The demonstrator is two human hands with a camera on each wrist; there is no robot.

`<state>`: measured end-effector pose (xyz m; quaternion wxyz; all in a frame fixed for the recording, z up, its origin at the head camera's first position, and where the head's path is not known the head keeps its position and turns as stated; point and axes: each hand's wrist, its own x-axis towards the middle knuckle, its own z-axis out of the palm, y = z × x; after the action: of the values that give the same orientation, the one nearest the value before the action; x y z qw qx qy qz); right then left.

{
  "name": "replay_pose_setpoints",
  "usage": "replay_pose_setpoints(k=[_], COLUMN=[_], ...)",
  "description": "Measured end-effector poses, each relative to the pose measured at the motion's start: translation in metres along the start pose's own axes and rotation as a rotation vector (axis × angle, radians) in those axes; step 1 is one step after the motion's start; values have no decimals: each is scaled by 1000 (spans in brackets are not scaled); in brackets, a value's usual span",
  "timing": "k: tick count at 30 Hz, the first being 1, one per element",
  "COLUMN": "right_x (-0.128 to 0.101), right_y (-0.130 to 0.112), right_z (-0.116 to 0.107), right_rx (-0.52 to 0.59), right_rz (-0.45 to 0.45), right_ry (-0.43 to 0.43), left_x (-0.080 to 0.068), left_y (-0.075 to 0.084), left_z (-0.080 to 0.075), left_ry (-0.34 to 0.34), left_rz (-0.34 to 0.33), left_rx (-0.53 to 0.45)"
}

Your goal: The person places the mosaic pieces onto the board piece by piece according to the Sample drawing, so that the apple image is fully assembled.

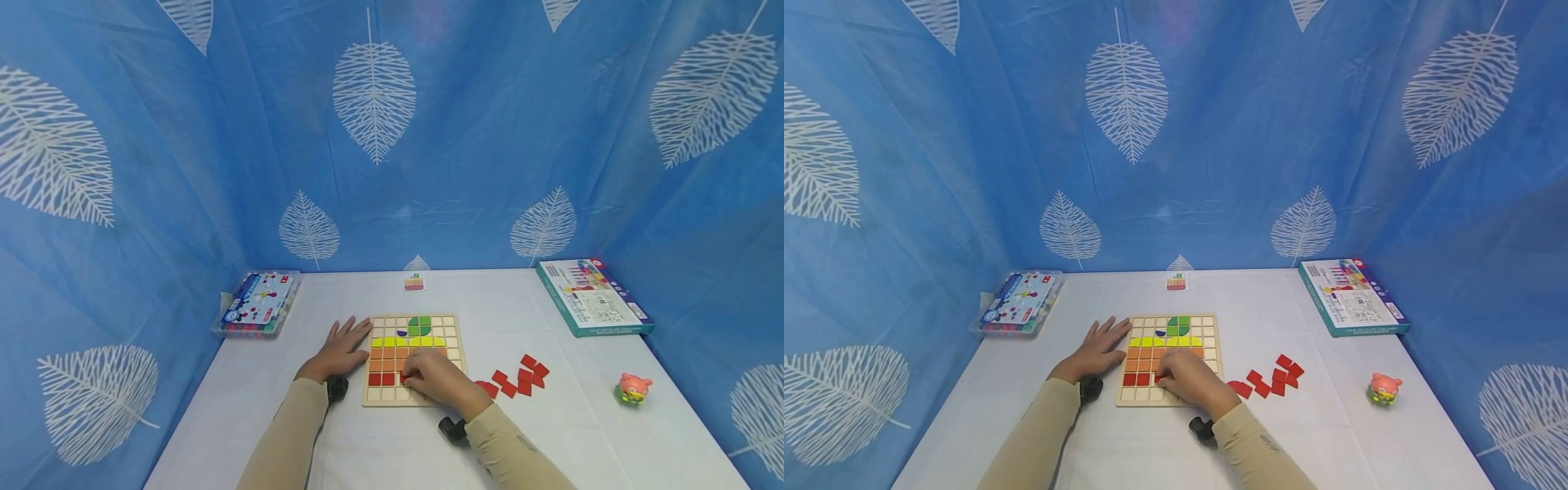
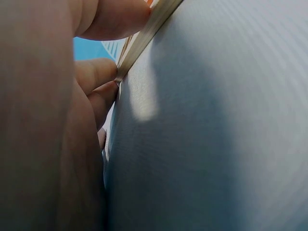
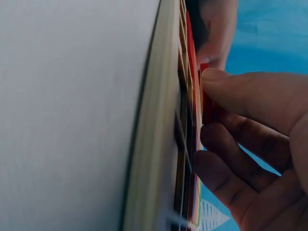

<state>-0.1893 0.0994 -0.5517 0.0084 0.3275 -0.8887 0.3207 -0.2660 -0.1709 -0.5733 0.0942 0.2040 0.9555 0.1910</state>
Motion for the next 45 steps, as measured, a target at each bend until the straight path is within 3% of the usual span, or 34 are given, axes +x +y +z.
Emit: replay_pose_setpoints(k=[5, 11, 21, 30, 37, 45], right_x=[4, 7, 4, -10, -30, -61], right_y=[-7, -11, -10, 3, 22, 55], right_z=[5, 6, 5, -8, -31, -65], right_rx=[-54, -80, -45, 13, 39, 42], right_rz=[-7, 59, 69, 73, 184, 391], right_ry=[-14, -36, -36, 60, 122, 176], left_x=[-1, 0, 0, -1, -1, -1], left_y=[-1, -1, -2, -1, -1, 0], left_z=[1, 1, 2, 2, 2, 1], left_ry=[-3, 2, 5, 4, 0, 2], left_rz=[2, 4, 3, -6, -4, 1], left_rx=[-3, 1, 13, -7, -22, -20])
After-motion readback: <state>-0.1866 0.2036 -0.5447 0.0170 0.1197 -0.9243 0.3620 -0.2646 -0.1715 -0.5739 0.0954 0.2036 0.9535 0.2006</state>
